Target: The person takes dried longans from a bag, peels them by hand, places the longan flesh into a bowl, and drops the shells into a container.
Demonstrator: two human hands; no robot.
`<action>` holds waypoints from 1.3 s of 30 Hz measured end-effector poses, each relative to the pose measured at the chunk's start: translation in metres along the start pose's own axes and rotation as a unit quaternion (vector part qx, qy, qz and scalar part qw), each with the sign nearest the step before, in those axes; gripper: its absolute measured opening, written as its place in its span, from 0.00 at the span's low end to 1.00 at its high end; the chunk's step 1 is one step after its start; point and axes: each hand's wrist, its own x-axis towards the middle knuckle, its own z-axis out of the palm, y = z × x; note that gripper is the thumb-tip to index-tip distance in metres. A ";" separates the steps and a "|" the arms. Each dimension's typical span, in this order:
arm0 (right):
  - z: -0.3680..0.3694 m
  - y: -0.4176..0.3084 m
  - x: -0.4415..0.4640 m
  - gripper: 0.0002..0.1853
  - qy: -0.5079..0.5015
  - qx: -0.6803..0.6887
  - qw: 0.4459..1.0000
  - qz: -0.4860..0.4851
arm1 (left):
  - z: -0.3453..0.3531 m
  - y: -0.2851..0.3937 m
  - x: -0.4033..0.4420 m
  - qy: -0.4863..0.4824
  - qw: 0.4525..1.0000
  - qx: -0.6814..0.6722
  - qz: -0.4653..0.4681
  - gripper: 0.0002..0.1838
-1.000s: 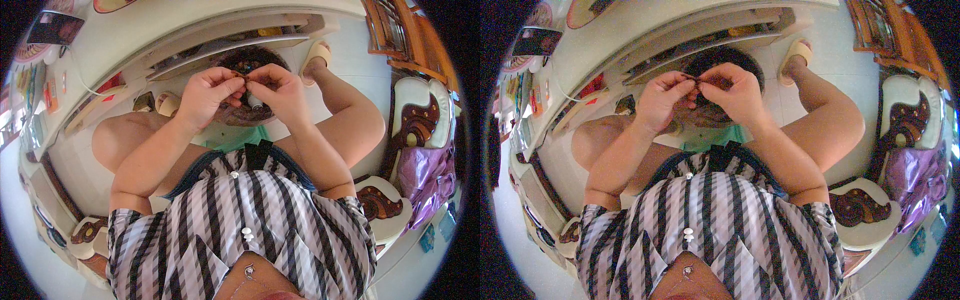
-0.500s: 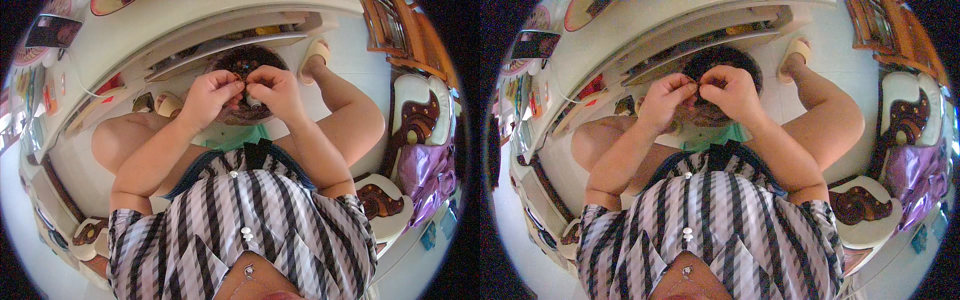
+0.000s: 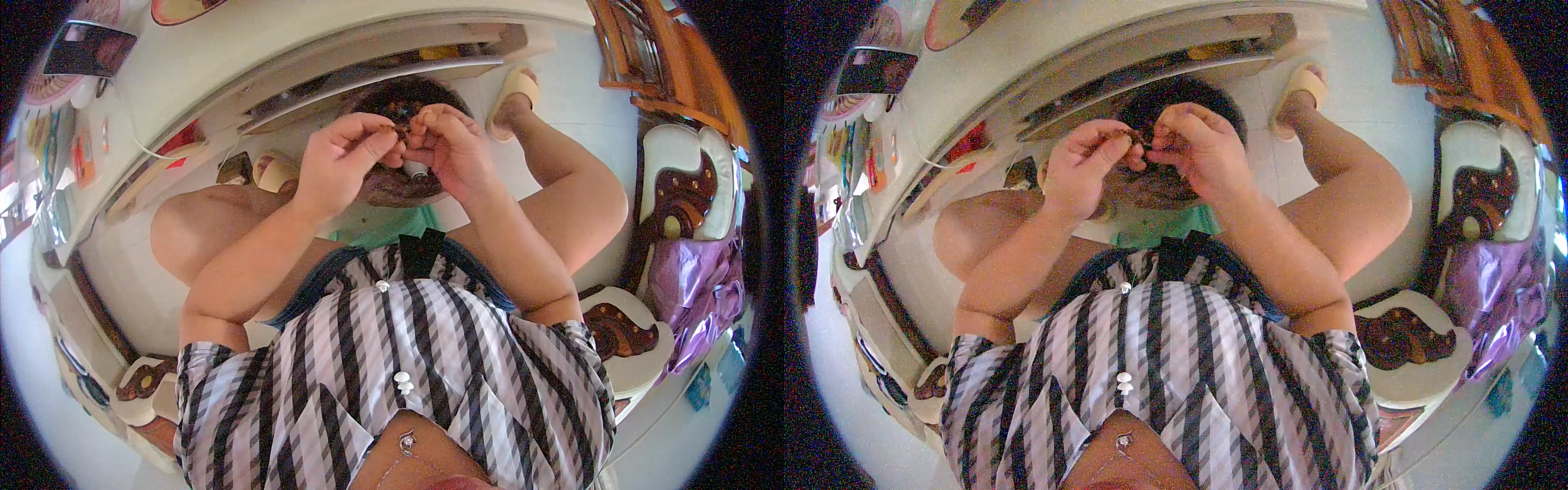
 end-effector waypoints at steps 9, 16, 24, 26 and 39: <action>-0.012 0.003 0.007 0.08 0.036 -0.581 0.771 -0.257 | -0.007 0.009 0.008 -0.007 0.992 -0.100 -0.075 0.10; -0.002 -0.003 0.003 0.09 0.054 -0.583 0.787 -0.194 | -0.004 0.011 0.001 -0.036 0.983 0.037 0.174 0.11; 0.020 -0.009 -0.019 0.12 -0.084 -0.299 0.930 -0.194 | -0.011 0.015 0.006 -0.051 0.911 0.239 0.331 0.08; 0.020 -0.004 -0.021 0.14 -0.079 -0.352 0.908 -0.215 | -0.009 0.014 0.005 -0.039 0.901 0.267 0.340 0.08; 0.017 -0.003 -0.019 0.06 -0.050 -0.255 0.951 -0.167 | 0.006 0.026 0.000 -0.037 0.998 0.039 0.041 0.12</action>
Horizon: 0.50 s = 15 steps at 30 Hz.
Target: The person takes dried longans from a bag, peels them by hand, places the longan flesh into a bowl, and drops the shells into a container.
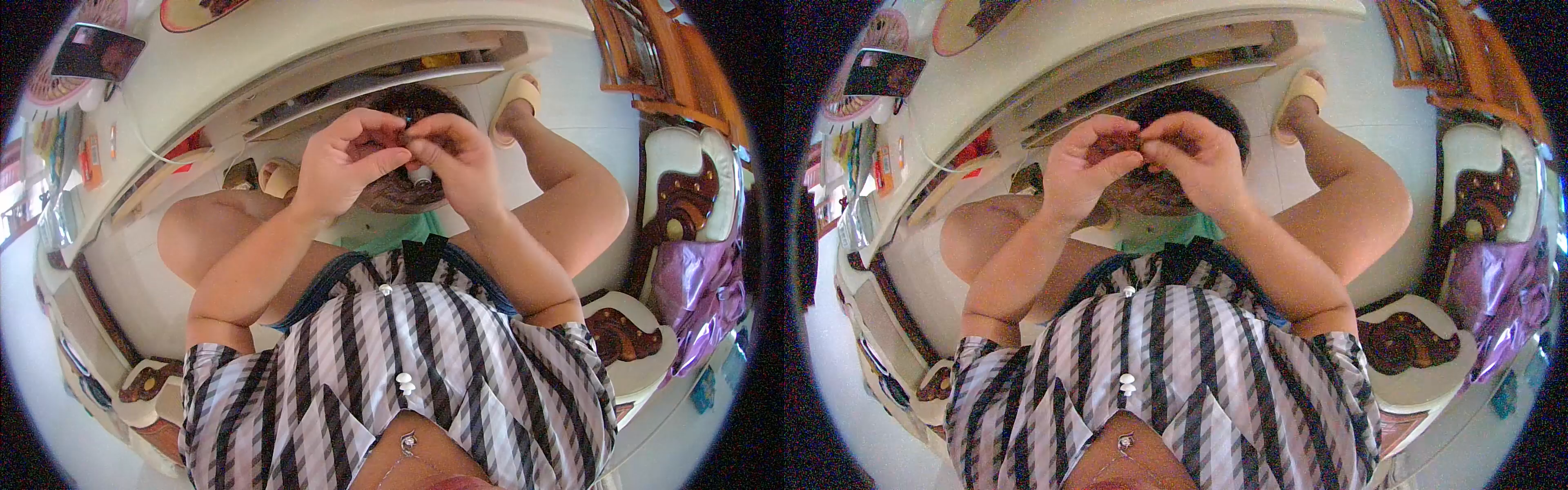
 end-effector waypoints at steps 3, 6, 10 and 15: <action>-0.001 0.001 0.003 0.08 0.006 -0.289 0.916 -0.279 | -0.005 -0.006 -0.001 0.033 0.998 0.051 0.024 0.11; 0.010 -0.010 -0.005 0.09 0.030 -0.250 0.942 -0.221 | -0.008 -0.006 0.003 0.020 0.977 0.126 0.173 0.09; 0.011 -0.009 -0.007 0.09 0.015 0.032 0.998 -0.044 | -0.013 -0.001 0.001 -0.005 0.955 0.178 0.236 0.08; 0.002 -0.007 -0.004 0.09 -0.023 -0.093 0.984 -0.149 | -0.010 -0.001 0.000 -0.033 0.983 0.095 0.156 0.07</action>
